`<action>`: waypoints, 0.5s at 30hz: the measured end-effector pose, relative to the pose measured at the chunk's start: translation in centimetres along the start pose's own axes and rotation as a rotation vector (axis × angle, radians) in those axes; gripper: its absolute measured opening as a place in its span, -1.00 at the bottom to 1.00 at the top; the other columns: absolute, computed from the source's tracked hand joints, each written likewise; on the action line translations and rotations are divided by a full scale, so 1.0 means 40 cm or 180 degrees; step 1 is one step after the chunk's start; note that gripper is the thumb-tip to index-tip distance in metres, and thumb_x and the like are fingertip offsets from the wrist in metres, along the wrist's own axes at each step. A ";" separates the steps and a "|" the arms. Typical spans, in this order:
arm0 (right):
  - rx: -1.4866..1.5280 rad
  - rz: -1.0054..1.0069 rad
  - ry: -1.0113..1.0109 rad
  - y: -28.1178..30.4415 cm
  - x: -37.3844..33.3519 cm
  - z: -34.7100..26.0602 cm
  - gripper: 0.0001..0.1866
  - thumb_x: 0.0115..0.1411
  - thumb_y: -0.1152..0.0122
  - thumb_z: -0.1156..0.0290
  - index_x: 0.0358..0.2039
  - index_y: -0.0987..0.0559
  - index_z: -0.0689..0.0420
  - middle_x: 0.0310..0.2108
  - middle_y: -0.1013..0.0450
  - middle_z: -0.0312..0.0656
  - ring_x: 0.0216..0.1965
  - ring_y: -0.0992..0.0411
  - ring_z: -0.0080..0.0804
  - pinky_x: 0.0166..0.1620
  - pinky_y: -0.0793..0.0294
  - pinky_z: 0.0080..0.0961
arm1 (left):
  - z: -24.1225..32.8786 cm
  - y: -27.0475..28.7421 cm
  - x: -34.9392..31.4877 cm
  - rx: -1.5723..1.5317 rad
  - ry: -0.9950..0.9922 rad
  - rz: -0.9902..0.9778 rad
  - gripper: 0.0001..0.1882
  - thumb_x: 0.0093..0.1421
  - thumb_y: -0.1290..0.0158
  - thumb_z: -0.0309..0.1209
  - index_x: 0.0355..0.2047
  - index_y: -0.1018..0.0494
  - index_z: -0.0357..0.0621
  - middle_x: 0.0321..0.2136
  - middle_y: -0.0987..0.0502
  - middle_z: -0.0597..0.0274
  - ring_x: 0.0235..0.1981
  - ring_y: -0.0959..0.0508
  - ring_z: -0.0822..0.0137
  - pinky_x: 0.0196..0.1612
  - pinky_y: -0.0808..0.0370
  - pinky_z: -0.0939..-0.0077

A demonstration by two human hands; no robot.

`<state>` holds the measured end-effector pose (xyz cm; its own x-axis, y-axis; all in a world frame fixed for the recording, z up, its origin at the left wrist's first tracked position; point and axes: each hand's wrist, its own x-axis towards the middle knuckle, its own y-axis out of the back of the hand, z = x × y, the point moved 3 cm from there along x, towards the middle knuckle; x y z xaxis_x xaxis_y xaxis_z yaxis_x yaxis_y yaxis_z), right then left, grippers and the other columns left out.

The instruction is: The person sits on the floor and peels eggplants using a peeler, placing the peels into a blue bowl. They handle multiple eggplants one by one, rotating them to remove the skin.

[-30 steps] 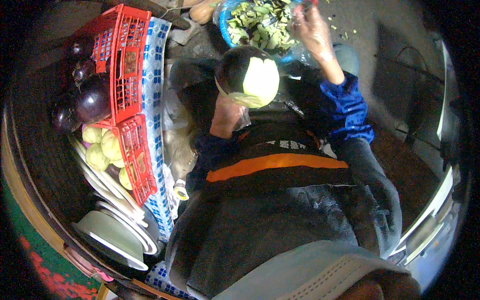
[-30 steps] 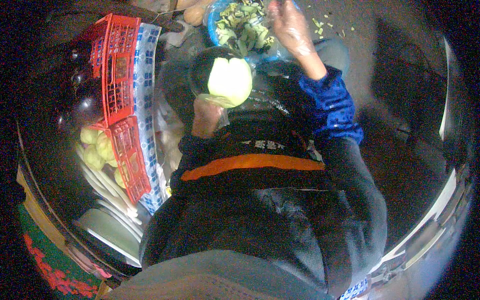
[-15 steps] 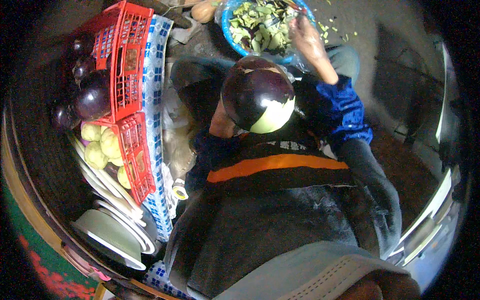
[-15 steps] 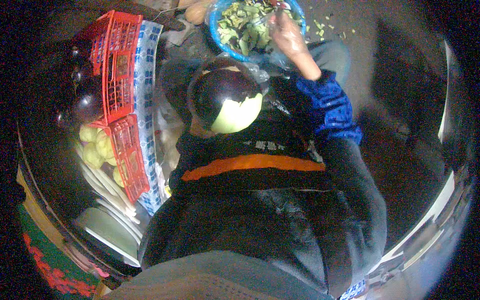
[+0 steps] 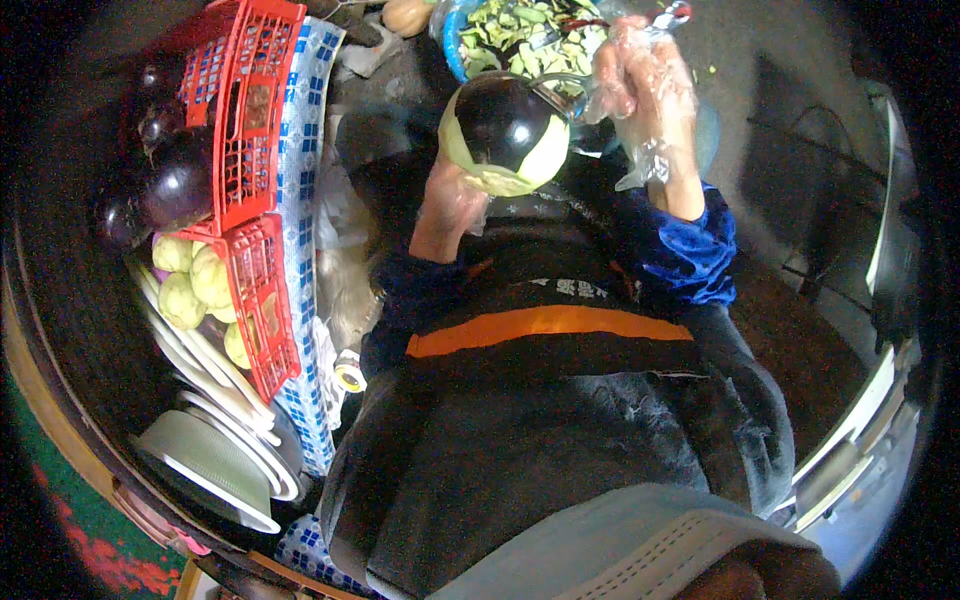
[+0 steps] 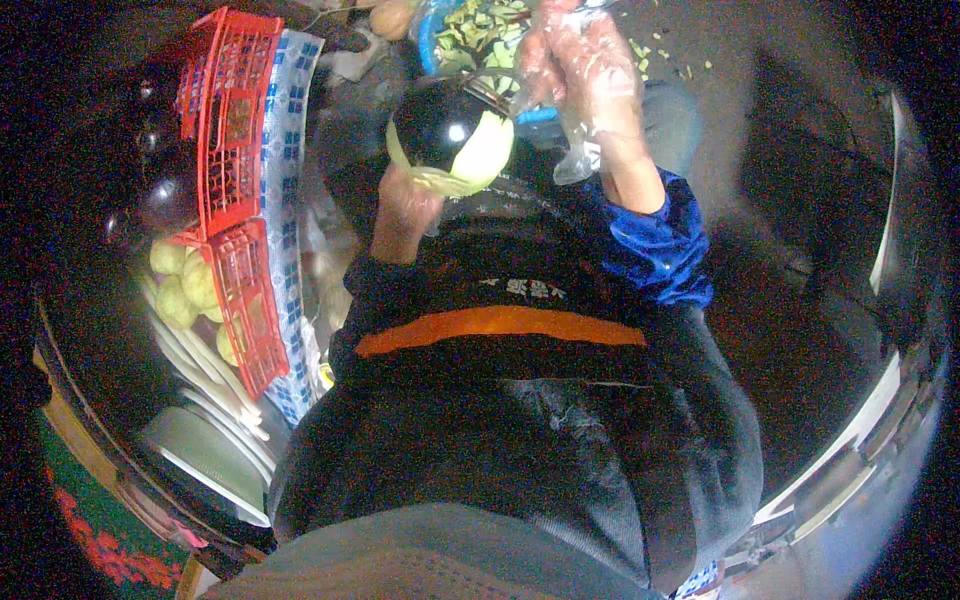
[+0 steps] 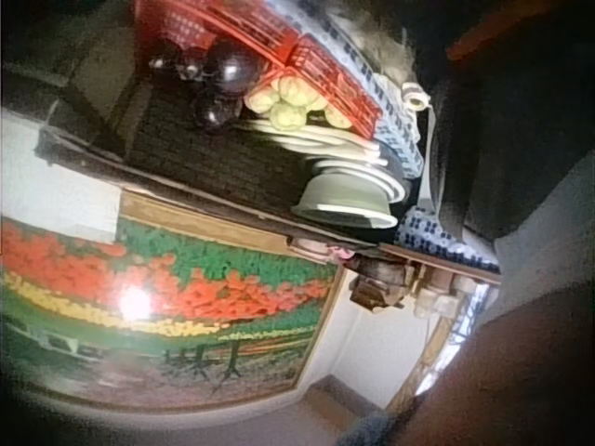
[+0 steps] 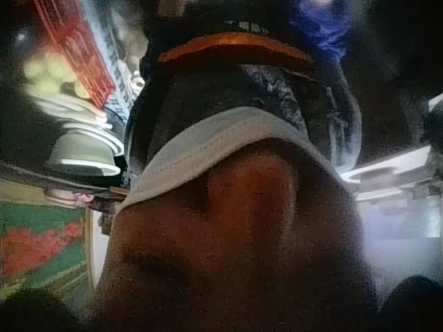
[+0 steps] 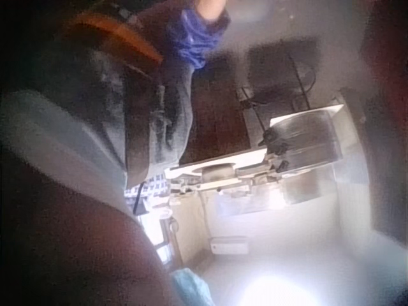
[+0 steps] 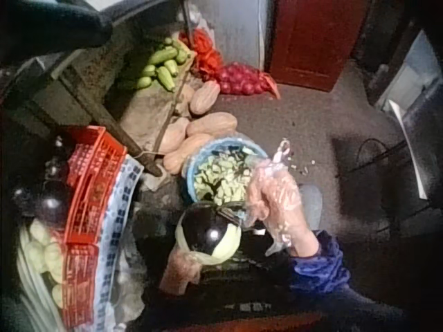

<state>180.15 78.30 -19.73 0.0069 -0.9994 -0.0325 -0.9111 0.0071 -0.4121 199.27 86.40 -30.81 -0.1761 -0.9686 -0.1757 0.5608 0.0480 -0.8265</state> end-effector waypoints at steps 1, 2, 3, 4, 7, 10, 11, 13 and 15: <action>-0.0015 -0.0055 0.0104 -0.013 -0.008 -0.009 -0.82 0.33 -0.05 0.28 -0.17 -0.39 0.10 -0.57 -0.32 -0.35 -0.68 -0.17 -0.69 -0.61 -0.24 -0.73 | -0.001 -0.006 0.002 -0.0176 -0.0083 -0.0125 -0.33 0.13 0.15 -0.46 0.31 -0.06 -0.10 0.20 -0.29 0.06 0.19 -0.35 0.07 0.22 -0.33 0.11; -0.0034 -0.0107 0.0201 -0.023 -0.017 -0.019 -0.82 0.33 -0.04 0.28 -0.18 -0.38 0.09 -0.58 -0.32 -0.35 -0.67 -0.18 -0.68 -0.61 -0.24 -0.72 | -0.004 -0.001 0.005 0.0071 -0.0166 0.0028 -0.32 0.10 0.15 -0.48 0.29 -0.07 -0.11 0.18 -0.30 0.05 0.17 -0.36 0.06 0.22 -0.34 0.10; -0.0054 -0.0166 0.0283 -0.032 -0.027 -0.025 -0.83 0.33 -0.04 0.27 -0.19 -0.38 0.09 -0.60 -0.32 -0.35 -0.67 -0.19 -0.68 -0.60 -0.24 -0.71 | -0.012 0.006 0.004 0.0128 -0.0014 0.0142 -0.32 0.07 0.16 -0.51 0.28 -0.08 -0.12 0.16 -0.31 0.04 0.15 -0.37 0.04 0.21 -0.34 0.09; 0.0211 -0.0745 0.0298 -0.052 -0.040 -0.026 -0.82 0.36 0.01 0.31 -0.09 -0.33 0.06 -0.50 -0.37 -0.32 -0.54 -0.28 -0.64 -0.52 -0.25 -0.68 | -0.020 0.016 0.006 0.0182 0.0113 0.0214 -0.36 0.09 0.15 -0.47 0.25 -0.11 -0.15 0.13 -0.33 -0.01 0.12 -0.39 -0.01 0.21 -0.35 0.07; -0.0042 -0.1478 -0.0231 -0.073 -0.070 0.000 -0.84 0.38 0.05 0.32 -0.09 -0.32 0.07 -0.49 -0.35 -0.34 -0.52 -0.27 -0.65 -0.48 -0.26 -0.69 | -0.041 0.049 0.001 0.0193 0.0051 0.0487 -0.39 0.02 0.14 -0.54 0.17 -0.18 -0.22 0.05 -0.37 0.00 0.06 -0.42 0.04 0.15 -0.39 0.13; -0.0222 -0.1476 -0.0056 -0.056 -0.054 0.030 -0.83 0.38 0.06 0.31 -0.10 -0.32 0.08 -0.49 -0.34 -0.34 -0.52 -0.27 -0.66 -0.47 -0.27 -0.70 | -0.051 0.063 0.002 0.0078 0.0182 0.0542 -0.24 -0.04 0.11 -0.57 0.27 -0.09 -0.12 0.14 -0.30 0.12 0.13 -0.37 0.14 0.13 -0.42 0.21; -0.0376 -0.1447 -0.0163 -0.044 -0.038 0.040 -0.83 0.38 0.06 0.31 -0.10 -0.31 0.08 -0.49 -0.34 -0.34 -0.52 -0.27 -0.66 -0.47 -0.27 -0.70 | -0.050 0.062 0.002 0.0100 0.0239 0.0545 -0.20 -0.05 0.11 -0.57 0.29 -0.07 -0.10 0.16 -0.28 0.15 0.15 -0.35 0.17 0.13 -0.42 0.24; -0.0357 -0.1258 -0.0233 -0.013 0.010 0.042 -0.80 0.36 0.00 0.24 -0.12 -0.33 0.04 -0.53 -0.33 -0.33 -0.56 -0.25 -0.67 -0.52 -0.21 -0.72 | -0.038 0.049 0.004 0.0459 0.0211 0.0453 -0.19 -0.07 0.08 -0.54 0.30 -0.08 -0.11 0.15 -0.30 0.14 0.15 -0.36 0.16 0.15 -0.42 0.24; -0.0347 -0.0807 0.0214 0.007 0.085 0.030 -0.80 0.30 -0.07 0.37 -0.12 -0.36 0.14 -0.59 -0.30 -0.33 -0.60 -0.32 -0.54 -0.55 -0.34 -0.58 | -0.019 0.027 0.005 0.0395 -0.0016 0.0156 -0.18 -0.09 0.05 -0.51 0.29 -0.09 -0.12 0.15 -0.33 0.12 0.15 -0.38 0.16 0.15 -0.41 0.25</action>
<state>180.43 74.96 -21.05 0.2161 -0.9688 0.1209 -0.9228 -0.2432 -0.2988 199.23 86.43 -32.13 -0.1422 -0.9670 -0.2112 0.6644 0.0649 -0.7446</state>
